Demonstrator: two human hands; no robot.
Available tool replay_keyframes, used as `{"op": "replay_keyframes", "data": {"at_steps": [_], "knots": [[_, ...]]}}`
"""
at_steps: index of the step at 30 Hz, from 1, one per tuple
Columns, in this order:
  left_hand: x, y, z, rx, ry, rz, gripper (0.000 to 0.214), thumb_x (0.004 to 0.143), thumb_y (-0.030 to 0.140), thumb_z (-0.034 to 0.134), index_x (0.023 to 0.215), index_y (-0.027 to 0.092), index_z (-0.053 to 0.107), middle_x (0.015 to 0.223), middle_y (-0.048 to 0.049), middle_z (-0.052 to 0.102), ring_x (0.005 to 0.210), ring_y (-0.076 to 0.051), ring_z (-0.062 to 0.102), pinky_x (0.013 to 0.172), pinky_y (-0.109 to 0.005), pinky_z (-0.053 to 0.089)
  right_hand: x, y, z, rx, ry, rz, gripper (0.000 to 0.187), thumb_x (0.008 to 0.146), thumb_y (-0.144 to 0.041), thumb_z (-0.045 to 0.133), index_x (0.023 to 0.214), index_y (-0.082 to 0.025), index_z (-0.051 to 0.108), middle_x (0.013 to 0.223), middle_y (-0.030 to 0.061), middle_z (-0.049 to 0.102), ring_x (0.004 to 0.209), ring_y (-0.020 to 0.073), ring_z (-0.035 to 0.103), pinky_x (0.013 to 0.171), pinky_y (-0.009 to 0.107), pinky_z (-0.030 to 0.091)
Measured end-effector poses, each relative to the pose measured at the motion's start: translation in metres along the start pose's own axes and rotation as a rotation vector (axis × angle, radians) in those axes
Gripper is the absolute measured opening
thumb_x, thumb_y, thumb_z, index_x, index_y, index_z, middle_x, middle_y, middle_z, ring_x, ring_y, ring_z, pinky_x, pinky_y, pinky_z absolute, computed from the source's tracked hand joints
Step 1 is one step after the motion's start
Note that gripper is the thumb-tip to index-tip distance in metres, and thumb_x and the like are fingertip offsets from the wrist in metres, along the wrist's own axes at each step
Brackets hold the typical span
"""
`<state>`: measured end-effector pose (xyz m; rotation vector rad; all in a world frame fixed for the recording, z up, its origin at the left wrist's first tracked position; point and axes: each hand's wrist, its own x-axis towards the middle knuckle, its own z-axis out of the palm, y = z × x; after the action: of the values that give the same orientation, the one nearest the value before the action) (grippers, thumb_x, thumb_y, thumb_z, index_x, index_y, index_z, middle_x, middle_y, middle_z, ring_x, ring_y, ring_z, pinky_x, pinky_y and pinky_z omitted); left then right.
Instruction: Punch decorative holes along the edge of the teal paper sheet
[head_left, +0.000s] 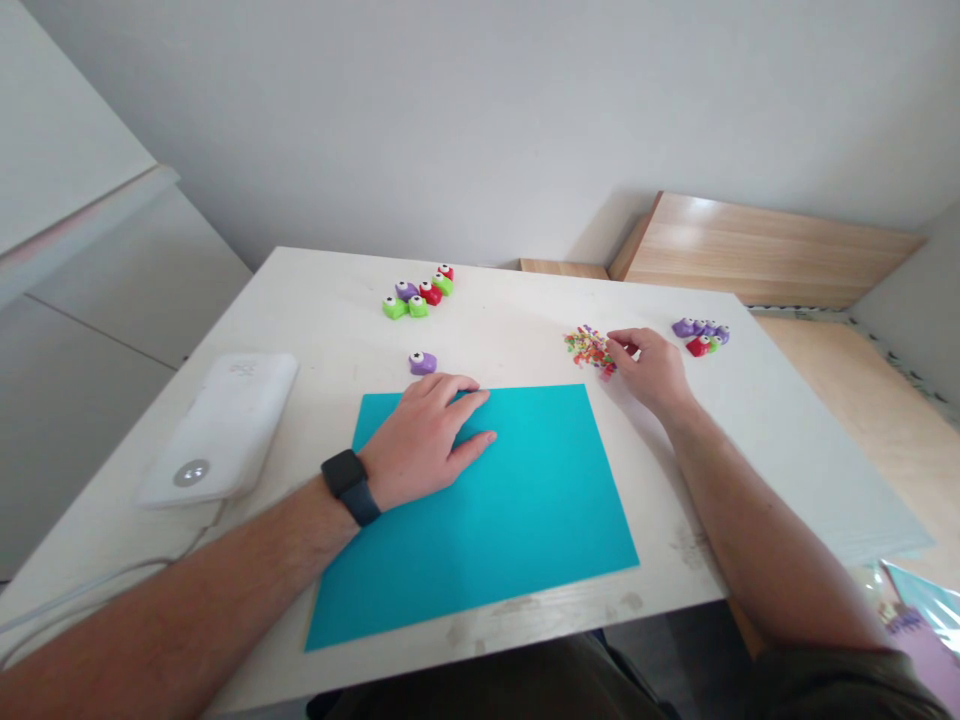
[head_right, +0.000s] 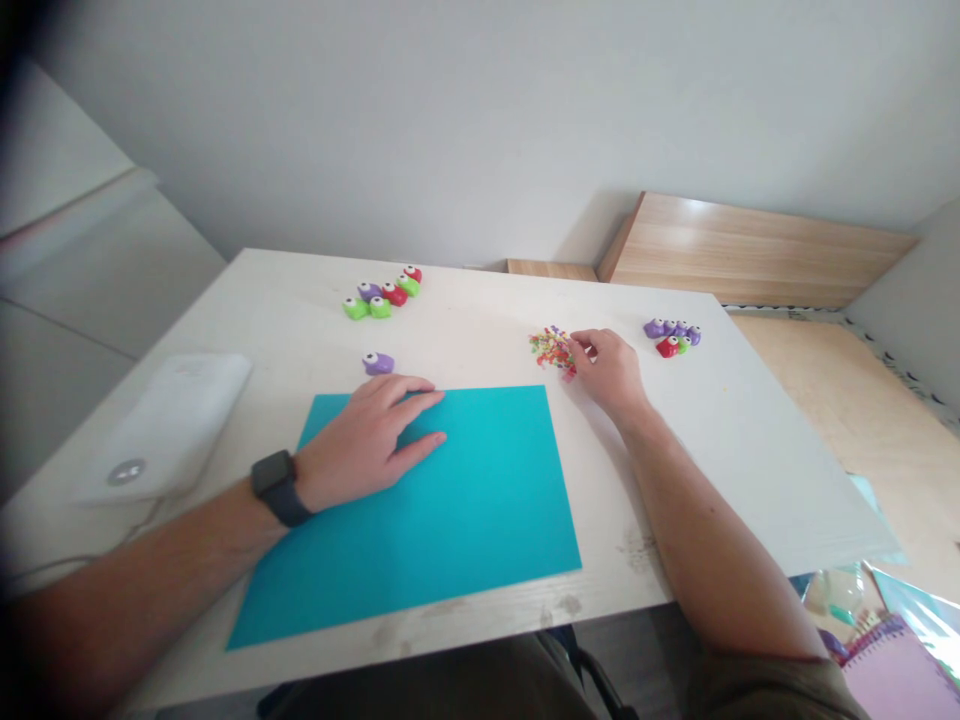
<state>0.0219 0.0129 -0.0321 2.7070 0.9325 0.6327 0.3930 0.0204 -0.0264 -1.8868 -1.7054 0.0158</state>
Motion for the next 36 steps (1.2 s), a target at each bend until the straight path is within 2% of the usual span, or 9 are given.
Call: {"op": "replay_keyframes", "data": {"at_steps": [19, 25, 30, 33, 36], "knots": [[0.0009, 0.0008, 0.0001, 0.016, -0.006, 0.003, 0.044, 0.101, 0.046, 0.057, 0.133, 0.018, 0.065, 0.132, -0.0149, 0.062, 0.122, -0.033, 0.057, 0.109, -0.055, 0.046, -0.0027, 0.0021, -0.0005, -0.001, 0.024, 0.026, 0.028, 0.092, -0.040, 0.061, 0.102, -0.023, 0.080, 0.094, 0.0061, 0.077, 0.082, 0.0219, 0.068, 0.079, 0.037, 0.050], [0.0007, 0.0008, 0.0000, 0.009, -0.005, 0.003, 0.044, 0.101, 0.046, 0.057, 0.133, 0.017, 0.065, 0.132, -0.0153, 0.063, 0.122, -0.033, 0.057, 0.109, -0.056, 0.045, -0.0027, 0.0056, -0.0024, -0.005, 0.045, 0.083, 0.024, 0.089, -0.042, 0.066, 0.091, -0.023, 0.080, 0.085, 0.0049, 0.077, 0.074, 0.0213, 0.067, 0.074, 0.036, 0.048], [0.0000, 0.0007, -0.0001, 0.013, -0.009, 0.005, 0.045, 0.101, 0.046, 0.056, 0.133, 0.016, 0.065, 0.133, -0.0157, 0.062, 0.123, -0.033, 0.057, 0.108, -0.056, 0.046, -0.0032, 0.0071, -0.0054, -0.009, 0.059, 0.126, 0.031, 0.089, -0.050, 0.065, 0.082, -0.022, 0.077, 0.073, 0.0042, 0.074, 0.066, 0.0210, 0.065, 0.065, 0.035, 0.045], [0.0003, 0.0010, -0.0002, 0.016, -0.011, 0.004, 0.044, 0.102, 0.047, 0.056, 0.133, 0.017, 0.066, 0.133, -0.0152, 0.063, 0.122, -0.033, 0.057, 0.108, -0.055, 0.046, -0.0032, 0.0072, -0.0062, -0.015, 0.057, 0.119, 0.032, 0.092, -0.048, 0.061, 0.083, -0.022, 0.078, 0.077, 0.0060, 0.076, 0.069, 0.0218, 0.065, 0.069, 0.036, 0.045], [0.0005, 0.0010, -0.0002, 0.025, -0.018, 0.003, 0.045, 0.102, 0.046, 0.055, 0.134, 0.015, 0.065, 0.133, -0.0155, 0.062, 0.122, -0.033, 0.057, 0.109, -0.055, 0.046, -0.0037, 0.0081, -0.0058, -0.007, 0.052, 0.116, 0.025, 0.089, -0.042, 0.063, 0.090, -0.022, 0.080, 0.085, 0.0060, 0.078, 0.074, 0.0221, 0.068, 0.072, 0.035, 0.047]]}}
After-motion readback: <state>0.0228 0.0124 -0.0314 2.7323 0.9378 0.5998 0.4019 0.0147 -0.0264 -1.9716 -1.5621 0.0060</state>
